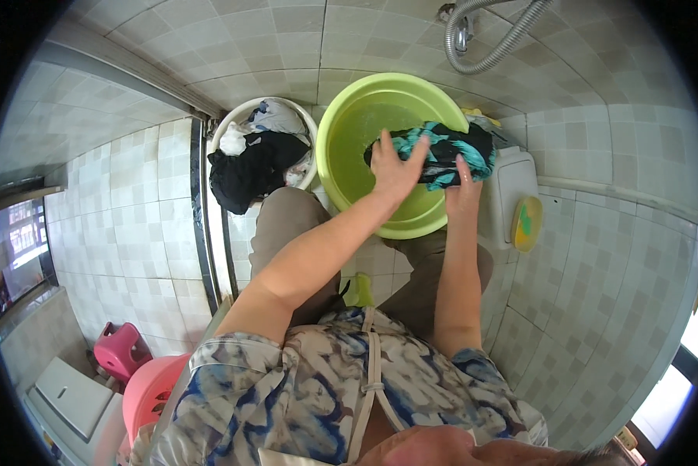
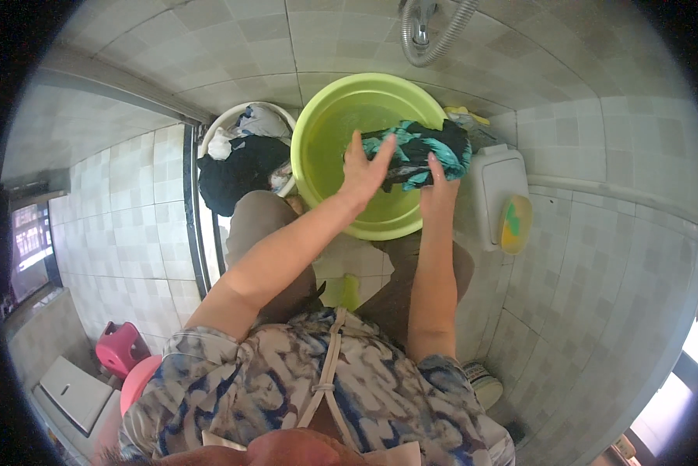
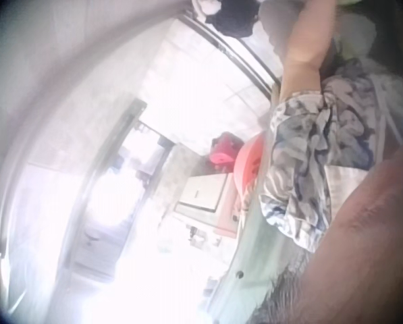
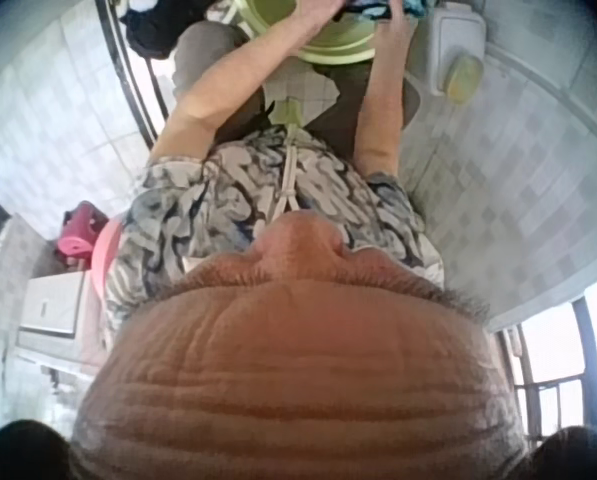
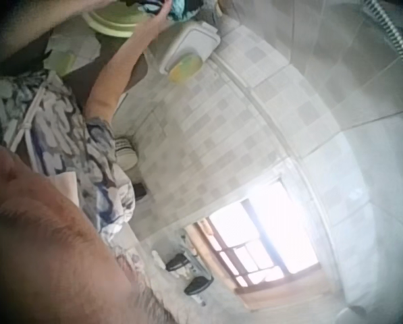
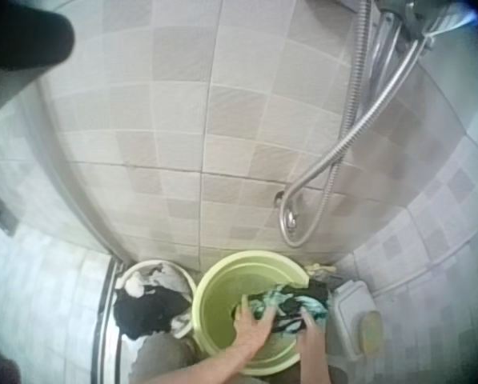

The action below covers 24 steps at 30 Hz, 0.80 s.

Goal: The person washes clothes by hand in a basin of soapy water, scrubbing different garments, rinsing them under a faucet, and wringing them out before moving them to a second basin.

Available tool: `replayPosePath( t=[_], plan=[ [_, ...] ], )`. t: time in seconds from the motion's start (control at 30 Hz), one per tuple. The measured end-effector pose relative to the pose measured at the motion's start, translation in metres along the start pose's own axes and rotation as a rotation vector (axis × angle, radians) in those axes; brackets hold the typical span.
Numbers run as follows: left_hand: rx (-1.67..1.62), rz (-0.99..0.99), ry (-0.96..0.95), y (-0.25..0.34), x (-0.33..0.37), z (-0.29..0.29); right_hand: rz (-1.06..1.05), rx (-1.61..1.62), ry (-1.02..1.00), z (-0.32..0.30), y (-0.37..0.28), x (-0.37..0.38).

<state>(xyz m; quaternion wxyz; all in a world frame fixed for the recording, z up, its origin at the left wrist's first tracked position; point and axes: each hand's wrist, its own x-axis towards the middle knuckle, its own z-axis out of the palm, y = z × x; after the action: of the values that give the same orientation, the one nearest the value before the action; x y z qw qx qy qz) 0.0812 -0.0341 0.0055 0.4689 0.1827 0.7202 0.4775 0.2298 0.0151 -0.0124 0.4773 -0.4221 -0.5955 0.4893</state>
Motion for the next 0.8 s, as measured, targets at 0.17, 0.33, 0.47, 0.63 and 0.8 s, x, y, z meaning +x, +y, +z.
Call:
replayPosePath(
  t=[0.17,0.33,0.47,0.63,0.8],
  plan=[
    [-0.681,-0.517,-0.328,0.011,0.022,-0.007,0.48,0.795,0.087,0.01,-0.015,-0.013],
    [-0.936,-0.505,-0.288,0.006,0.039,-0.002,0.598,0.824,0.099,0.023,-0.013,0.0],
    [-1.132,-0.45,-0.297,0.018,0.032,0.003,0.585,0.663,0.125,0.023,-0.027,0.013],
    [-1.197,-0.465,-0.403,0.03,0.02,0.001,0.688,0.495,0.243,0.024,-0.03,0.02],
    [-0.845,-0.412,-0.316,0.033,0.002,0.005,0.47,0.878,-0.035,0.001,-0.03,0.049]
  ],
)
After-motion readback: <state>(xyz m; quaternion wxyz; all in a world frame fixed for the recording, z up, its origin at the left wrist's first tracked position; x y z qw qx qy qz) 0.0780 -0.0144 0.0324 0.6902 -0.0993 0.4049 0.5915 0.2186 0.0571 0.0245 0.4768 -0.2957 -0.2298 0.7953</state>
